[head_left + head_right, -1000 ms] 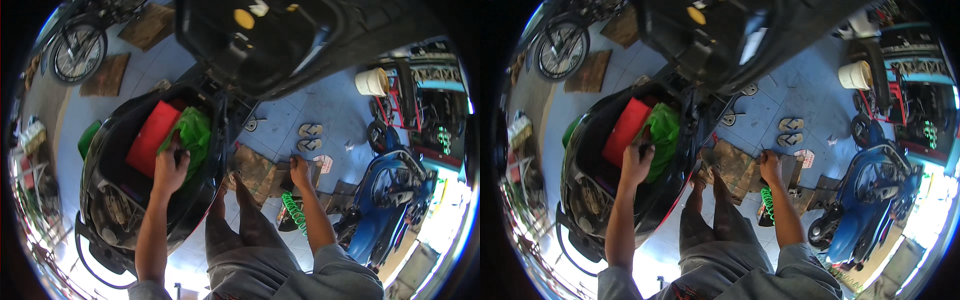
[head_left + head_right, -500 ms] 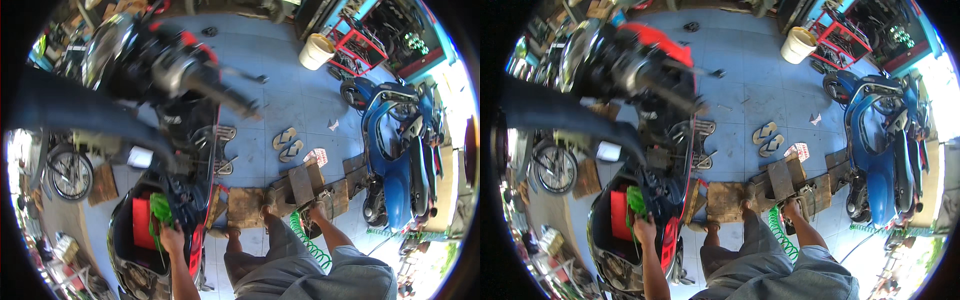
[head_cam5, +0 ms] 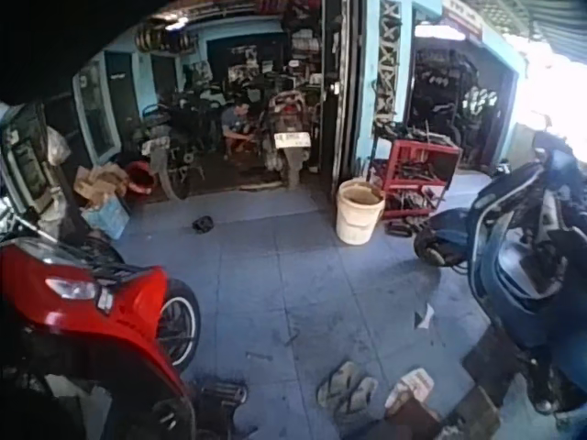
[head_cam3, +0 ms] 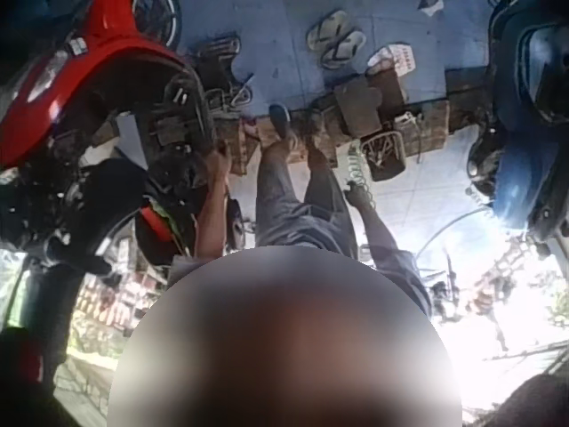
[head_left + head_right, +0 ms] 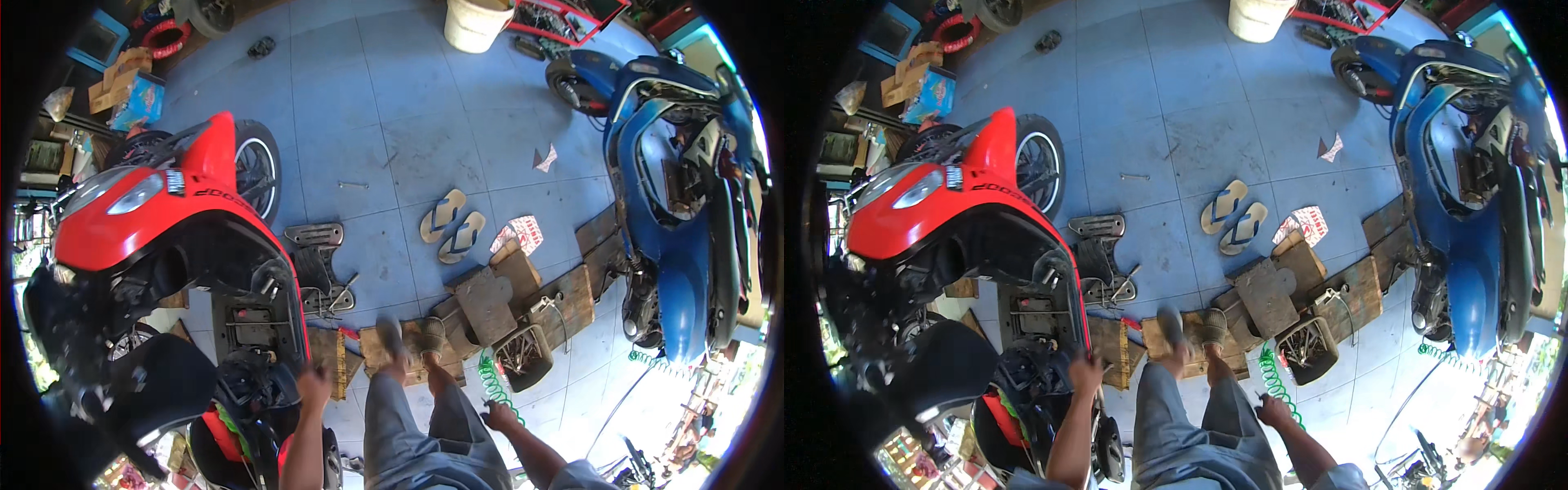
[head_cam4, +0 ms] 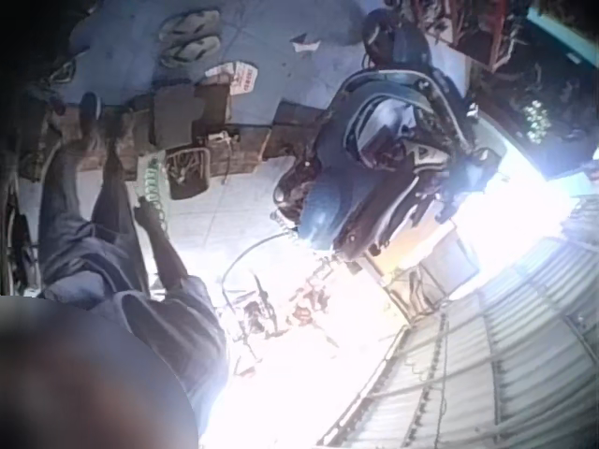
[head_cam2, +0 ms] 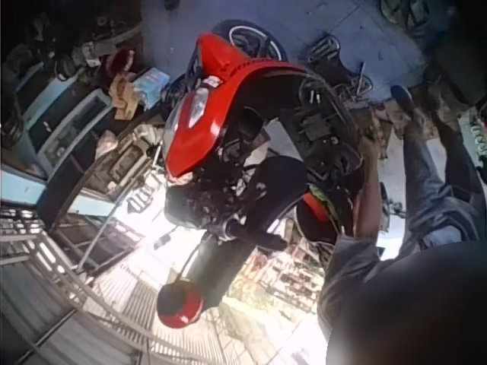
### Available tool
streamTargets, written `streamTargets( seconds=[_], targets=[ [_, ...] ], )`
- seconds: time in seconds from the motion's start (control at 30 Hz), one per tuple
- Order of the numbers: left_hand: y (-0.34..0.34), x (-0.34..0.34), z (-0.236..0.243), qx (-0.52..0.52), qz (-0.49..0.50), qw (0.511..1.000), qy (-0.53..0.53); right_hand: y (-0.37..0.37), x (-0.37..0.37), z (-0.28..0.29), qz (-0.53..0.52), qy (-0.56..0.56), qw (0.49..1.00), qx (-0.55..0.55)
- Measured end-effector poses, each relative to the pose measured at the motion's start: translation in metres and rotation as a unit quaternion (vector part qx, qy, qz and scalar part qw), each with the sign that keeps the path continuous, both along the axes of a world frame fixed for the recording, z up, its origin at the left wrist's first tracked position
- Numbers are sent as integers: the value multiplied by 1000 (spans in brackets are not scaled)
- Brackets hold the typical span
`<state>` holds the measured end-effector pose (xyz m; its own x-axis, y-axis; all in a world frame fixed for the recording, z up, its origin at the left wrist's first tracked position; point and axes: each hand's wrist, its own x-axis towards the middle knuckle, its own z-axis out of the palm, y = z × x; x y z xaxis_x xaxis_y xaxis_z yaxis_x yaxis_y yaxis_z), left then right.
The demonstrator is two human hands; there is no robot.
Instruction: The recorder is repairing a motorcycle, specifically removing parts of the bodywork or seat assembly.
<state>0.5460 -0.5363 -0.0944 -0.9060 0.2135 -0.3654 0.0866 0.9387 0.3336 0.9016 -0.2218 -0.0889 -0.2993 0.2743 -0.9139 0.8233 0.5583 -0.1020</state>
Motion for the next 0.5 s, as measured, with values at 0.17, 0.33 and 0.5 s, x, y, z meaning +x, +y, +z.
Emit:
streamTargets(
  seconds=[0.17,0.33,0.5],
  targets=[
    [177,-126,-230,76,-133,988,-30,29,9,-29,-20,-185,982,-45],
    [331,-256,-403,-7,-207,978,-26,13,44,-64,-33,-216,974,-58],
    [420,-303,-457,-5,-136,988,-73,-38,84,-92,-71,-269,956,-90]
  ],
)
